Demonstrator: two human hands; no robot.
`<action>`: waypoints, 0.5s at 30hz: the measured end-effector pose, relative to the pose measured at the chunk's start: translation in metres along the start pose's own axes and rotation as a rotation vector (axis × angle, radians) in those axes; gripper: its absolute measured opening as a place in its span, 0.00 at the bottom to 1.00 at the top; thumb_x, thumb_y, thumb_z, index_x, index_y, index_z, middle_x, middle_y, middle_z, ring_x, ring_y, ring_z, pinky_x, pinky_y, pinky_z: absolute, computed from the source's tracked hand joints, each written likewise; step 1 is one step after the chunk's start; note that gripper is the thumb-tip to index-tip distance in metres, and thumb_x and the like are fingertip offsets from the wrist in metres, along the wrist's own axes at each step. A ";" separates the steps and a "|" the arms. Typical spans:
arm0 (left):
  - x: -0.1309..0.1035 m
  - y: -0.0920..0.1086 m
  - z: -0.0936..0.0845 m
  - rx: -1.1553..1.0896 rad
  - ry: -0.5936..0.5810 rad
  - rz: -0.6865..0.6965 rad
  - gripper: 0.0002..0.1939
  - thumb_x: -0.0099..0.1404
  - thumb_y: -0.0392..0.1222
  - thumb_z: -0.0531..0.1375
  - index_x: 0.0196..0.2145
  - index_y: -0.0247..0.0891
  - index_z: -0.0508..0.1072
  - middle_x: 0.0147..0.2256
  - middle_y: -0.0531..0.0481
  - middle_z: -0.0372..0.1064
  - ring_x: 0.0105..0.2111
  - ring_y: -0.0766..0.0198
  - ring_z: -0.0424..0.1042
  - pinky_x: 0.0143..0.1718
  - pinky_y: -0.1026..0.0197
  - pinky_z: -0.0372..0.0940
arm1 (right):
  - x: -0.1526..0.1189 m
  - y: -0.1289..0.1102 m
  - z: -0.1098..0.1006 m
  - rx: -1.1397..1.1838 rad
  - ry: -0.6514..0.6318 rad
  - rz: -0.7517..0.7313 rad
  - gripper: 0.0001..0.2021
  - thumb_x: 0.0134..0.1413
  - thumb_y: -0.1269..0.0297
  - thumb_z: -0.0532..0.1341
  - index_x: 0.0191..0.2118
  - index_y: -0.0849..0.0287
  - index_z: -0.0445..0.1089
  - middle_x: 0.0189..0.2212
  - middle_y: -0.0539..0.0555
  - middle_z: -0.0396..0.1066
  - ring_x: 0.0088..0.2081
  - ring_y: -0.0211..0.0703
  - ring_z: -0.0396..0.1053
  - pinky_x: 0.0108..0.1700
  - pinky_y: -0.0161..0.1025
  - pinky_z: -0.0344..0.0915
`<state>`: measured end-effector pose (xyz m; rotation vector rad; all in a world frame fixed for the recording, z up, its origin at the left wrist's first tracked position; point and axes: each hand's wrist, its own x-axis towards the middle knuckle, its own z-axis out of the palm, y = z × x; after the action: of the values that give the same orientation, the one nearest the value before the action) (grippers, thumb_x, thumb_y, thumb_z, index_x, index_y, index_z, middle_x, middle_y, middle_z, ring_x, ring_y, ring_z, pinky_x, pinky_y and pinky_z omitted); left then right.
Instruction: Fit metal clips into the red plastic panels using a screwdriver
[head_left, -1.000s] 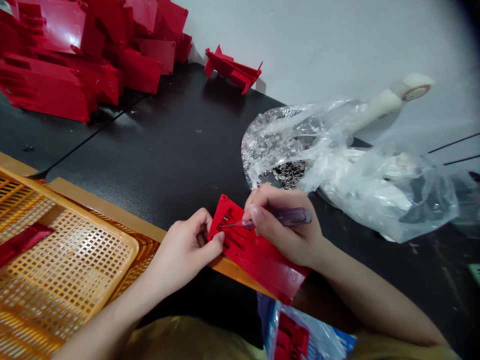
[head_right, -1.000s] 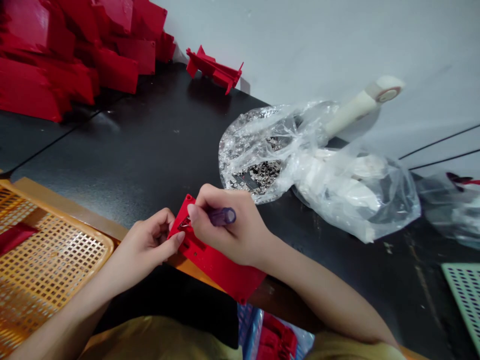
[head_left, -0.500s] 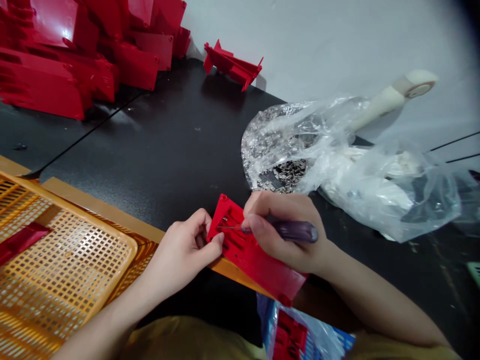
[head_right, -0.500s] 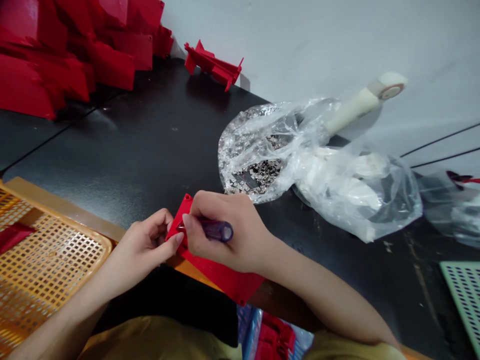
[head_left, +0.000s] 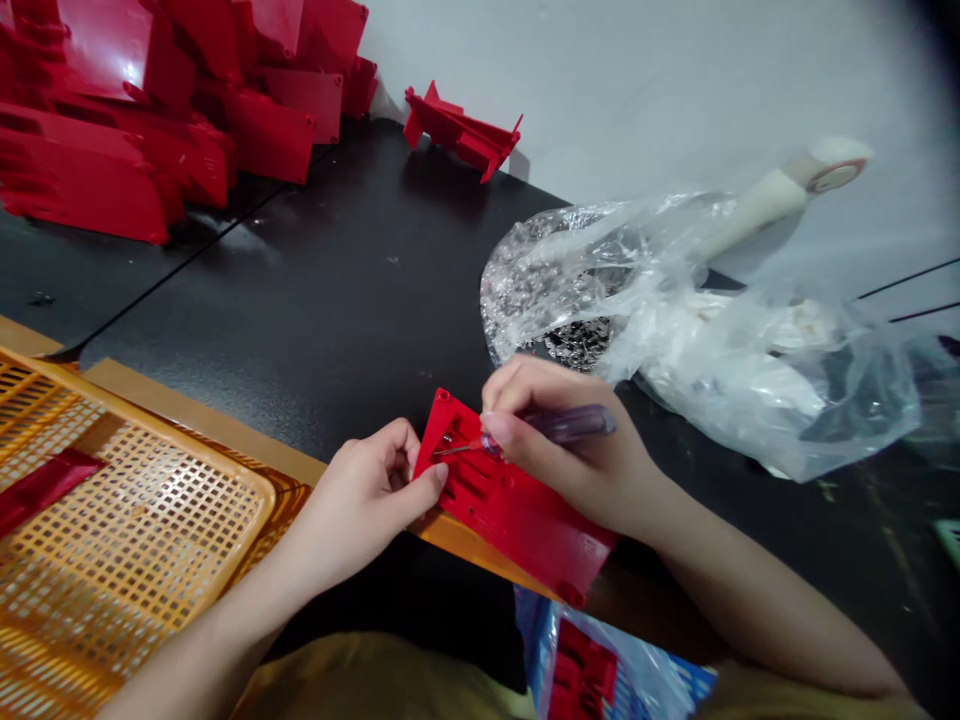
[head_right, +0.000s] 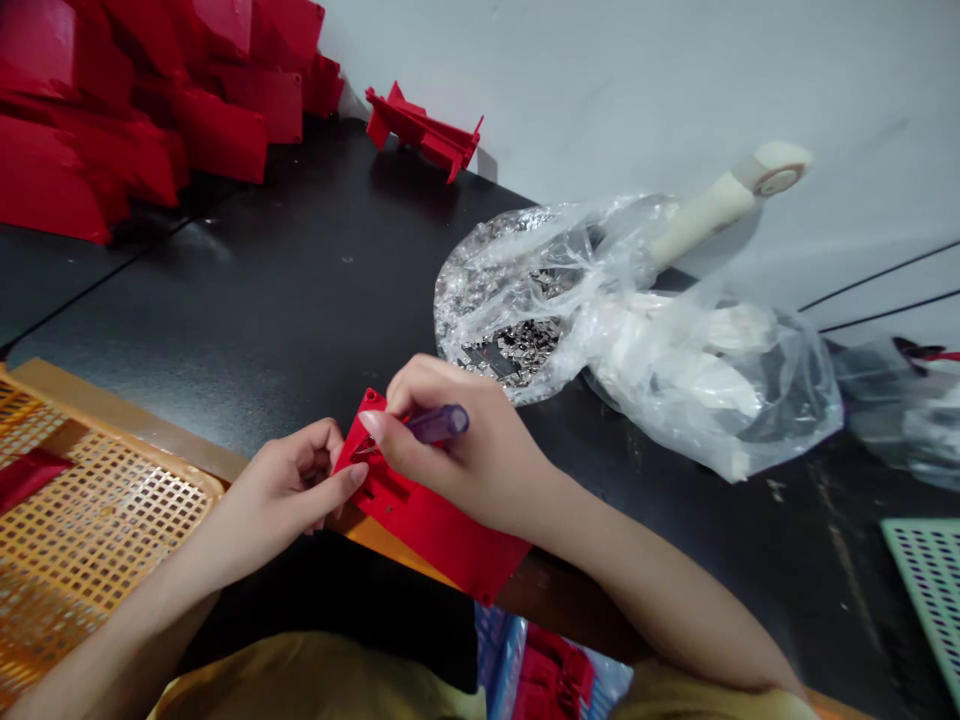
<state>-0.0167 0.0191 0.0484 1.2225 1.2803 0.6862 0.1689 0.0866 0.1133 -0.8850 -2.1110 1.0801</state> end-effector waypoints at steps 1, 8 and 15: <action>0.001 0.000 0.000 -0.008 0.003 -0.004 0.17 0.65 0.53 0.57 0.27 0.40 0.59 0.20 0.58 0.64 0.19 0.71 0.60 0.20 0.69 0.52 | 0.000 -0.001 -0.001 0.003 0.042 0.013 0.08 0.57 0.66 0.62 0.28 0.58 0.65 0.27 0.49 0.69 0.29 0.34 0.67 0.31 0.34 0.63; 0.001 0.000 0.002 -0.017 0.020 -0.015 0.17 0.64 0.52 0.58 0.27 0.40 0.59 0.20 0.58 0.65 0.20 0.70 0.64 0.20 0.69 0.53 | -0.012 -0.010 0.010 -0.134 0.218 -0.034 0.11 0.55 0.65 0.66 0.35 0.53 0.60 0.27 0.47 0.71 0.24 0.36 0.70 0.25 0.33 0.62; 0.000 0.000 0.001 -0.001 0.000 -0.016 0.14 0.63 0.50 0.58 0.27 0.40 0.61 0.21 0.57 0.68 0.21 0.69 0.65 0.21 0.68 0.55 | -0.017 -0.011 0.018 -0.173 0.224 -0.166 0.12 0.57 0.69 0.62 0.30 0.54 0.55 0.24 0.47 0.70 0.20 0.34 0.66 0.20 0.32 0.57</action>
<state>-0.0152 0.0188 0.0486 1.2103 1.2883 0.6757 0.1626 0.0605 0.1108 -0.8506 -2.0683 0.6884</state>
